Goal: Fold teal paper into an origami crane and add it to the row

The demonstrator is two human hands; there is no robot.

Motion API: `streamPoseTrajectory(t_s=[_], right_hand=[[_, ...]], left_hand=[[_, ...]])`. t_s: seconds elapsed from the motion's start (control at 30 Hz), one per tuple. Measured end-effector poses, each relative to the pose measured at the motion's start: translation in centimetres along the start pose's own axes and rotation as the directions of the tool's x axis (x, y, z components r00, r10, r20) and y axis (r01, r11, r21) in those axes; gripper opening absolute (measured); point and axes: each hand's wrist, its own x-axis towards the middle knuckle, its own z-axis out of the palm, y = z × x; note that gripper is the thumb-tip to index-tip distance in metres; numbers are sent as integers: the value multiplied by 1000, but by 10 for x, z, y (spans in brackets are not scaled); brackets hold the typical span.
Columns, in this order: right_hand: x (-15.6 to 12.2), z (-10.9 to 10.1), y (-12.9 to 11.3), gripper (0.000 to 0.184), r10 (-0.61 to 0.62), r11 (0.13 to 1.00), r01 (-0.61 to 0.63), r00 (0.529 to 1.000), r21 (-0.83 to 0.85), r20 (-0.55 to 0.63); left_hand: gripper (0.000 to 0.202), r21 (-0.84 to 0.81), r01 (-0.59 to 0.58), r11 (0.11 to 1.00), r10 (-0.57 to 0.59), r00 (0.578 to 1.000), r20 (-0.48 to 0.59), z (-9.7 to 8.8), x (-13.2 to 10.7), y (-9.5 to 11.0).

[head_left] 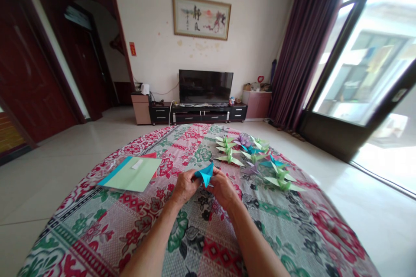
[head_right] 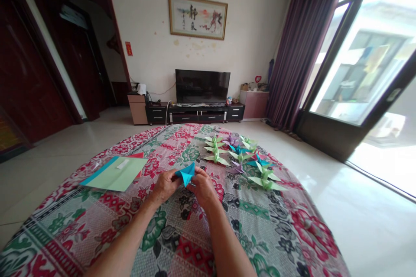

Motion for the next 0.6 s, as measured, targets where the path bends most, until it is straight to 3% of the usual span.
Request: streamPoseTrajectory(t_s=[0.17,0.33,0.5,0.6], right_hand=[[2,-1,0,26,46,998,-45,999,48,-28],[4,-3,3,28,81,995,-73,990,75,-119],[-1,1,0,19,69,997,-67,997,32,-46],[-3,2,-2,12,100,995,-100,995,-20,-15]], left_hand=[[15,51,-109,993,107,993,41,1,0,-1],[19,75,-129,989,125,991,56,2,0,-3],[20,-15,-161,987,162,985,63,3,0,-4],[21,-94,-116,989,121,992,42,5,0,-4]])
